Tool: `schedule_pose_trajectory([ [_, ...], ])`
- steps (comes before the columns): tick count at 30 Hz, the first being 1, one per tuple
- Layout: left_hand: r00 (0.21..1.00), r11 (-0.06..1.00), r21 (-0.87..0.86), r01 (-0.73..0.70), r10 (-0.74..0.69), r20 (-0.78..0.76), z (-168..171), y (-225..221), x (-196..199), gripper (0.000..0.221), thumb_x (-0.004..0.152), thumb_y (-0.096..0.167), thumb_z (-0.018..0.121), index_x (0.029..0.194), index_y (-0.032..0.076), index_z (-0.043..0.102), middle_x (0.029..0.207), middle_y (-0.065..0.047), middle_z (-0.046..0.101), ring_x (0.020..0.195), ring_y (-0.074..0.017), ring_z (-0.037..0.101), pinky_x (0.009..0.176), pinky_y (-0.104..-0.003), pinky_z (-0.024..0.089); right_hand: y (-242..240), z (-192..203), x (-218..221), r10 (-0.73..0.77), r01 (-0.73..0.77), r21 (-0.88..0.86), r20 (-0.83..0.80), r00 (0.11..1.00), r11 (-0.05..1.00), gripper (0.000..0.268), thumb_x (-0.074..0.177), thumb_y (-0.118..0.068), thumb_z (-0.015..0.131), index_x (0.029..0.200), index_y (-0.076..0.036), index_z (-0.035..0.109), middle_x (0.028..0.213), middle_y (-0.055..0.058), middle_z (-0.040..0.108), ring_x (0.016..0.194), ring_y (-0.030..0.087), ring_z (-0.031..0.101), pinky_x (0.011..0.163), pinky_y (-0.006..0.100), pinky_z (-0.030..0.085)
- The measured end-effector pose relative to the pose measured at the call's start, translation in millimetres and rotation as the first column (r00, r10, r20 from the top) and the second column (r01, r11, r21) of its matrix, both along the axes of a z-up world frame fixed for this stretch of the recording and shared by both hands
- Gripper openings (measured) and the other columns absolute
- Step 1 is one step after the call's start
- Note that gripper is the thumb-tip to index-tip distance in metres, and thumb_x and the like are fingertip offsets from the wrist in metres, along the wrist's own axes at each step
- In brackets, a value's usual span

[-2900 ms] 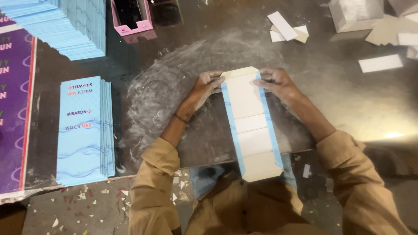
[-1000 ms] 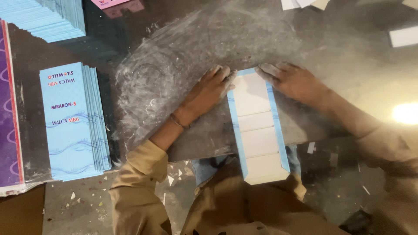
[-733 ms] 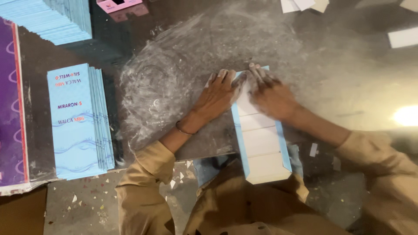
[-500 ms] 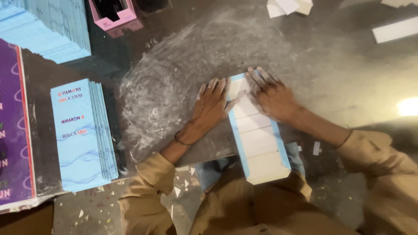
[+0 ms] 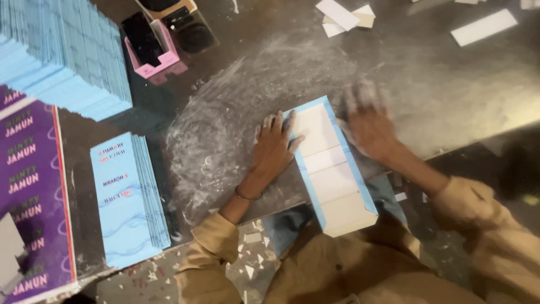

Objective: The person folds flat white paperboard sheets into rectangular boxes by hand. They repeatedly fold the side flaps and crease the edges, then stack the finished boxes on the table.

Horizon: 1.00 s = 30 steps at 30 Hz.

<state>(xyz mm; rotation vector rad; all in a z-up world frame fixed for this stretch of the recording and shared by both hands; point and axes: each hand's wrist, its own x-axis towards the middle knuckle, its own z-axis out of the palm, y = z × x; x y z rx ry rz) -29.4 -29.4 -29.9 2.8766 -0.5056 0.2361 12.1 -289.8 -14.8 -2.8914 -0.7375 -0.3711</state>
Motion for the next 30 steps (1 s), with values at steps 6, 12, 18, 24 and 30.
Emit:
schedule_pose_trajectory([
  [6, 0.995, 0.991, -0.09, 0.1, -0.096, 0.039, -5, -4, 14, 0.075, 0.101, 0.05, 0.058, 0.151, -0.003, 0.04, 0.156, -0.023, 0.043, 0.144, -0.0379, 0.041, 0.115, -0.055, 0.037, -71, 26, -135, -0.159, 0.607, 0.539, -0.657, 0.737, 0.584, 0.041, 0.1, -0.034, 0.054, 0.127, -0.005, 0.064, 0.099, 0.014, 0.077, 0.088, 0.024, 0.075, 0.078, 0.04, 0.057],
  [12, 0.976, 0.993, 0.087, 0.081, -0.097, 0.194, -19, -6, 7, 0.078, 0.099, 0.056, 0.058, 0.146, -0.006, 0.051, 0.155, -0.024, 0.046, 0.137, -0.0386, 0.054, 0.107, -0.045, 0.047, -86, -50, -193, 0.102, 0.893, 0.307, -0.952, 0.289, 0.331, 0.074, 0.099, -0.065, 0.031, 0.123, -0.005, 0.066, 0.114, 0.015, 0.072, 0.109, 0.027, 0.065, 0.092, 0.041, 0.05],
  [18, 0.975, 0.962, 0.184, -0.203, 0.183, 0.122, -8, -12, -52, 0.081, 0.102, 0.058, 0.056, 0.141, -0.012, 0.053, 0.15, -0.028, 0.047, 0.131, -0.0395, 0.06, 0.112, -0.044, 0.049, -84, -19, -177, 0.825, 0.759, 0.555, -0.21, 0.525, -0.341, 0.102, 0.082, -0.083, 0.046, 0.146, -0.004, 0.046, 0.149, 0.013, 0.057, 0.139, 0.031, 0.048, 0.113, 0.051, 0.038],
  [24, 0.986, 0.981, 0.107, -0.163, 0.164, -0.006, -6, -62, -161, 0.085, 0.09, 0.06, 0.055, 0.135, -0.012, 0.057, 0.134, -0.037, 0.061, 0.113, -0.0406, 0.066, 0.095, -0.045, 0.05, -78, -1, -95, 0.503, 0.521, 0.828, -0.367, 0.783, -0.206, 0.054, 0.098, -0.029, 0.065, 0.143, -0.003, 0.05, 0.143, 0.013, 0.057, 0.122, 0.022, 0.064, 0.105, 0.045, 0.055],
  [30, 0.993, 0.966, -0.249, 0.065, -0.088, -0.083, 8, -48, -159, 0.047, 0.097, 0.037, 0.063, 0.128, 0.003, 0.07, 0.094, -0.009, 0.078, 0.078, -0.0241, 0.073, 0.09, -0.062, 0.048, -48, 11, -17, 0.464, 0.508, 0.86, -0.464, 0.754, 0.034, 0.026, 0.104, -0.009, 0.058, 0.128, 0.002, 0.06, 0.102, 0.007, 0.072, 0.086, 0.013, 0.071, 0.081, 0.027, 0.063],
])
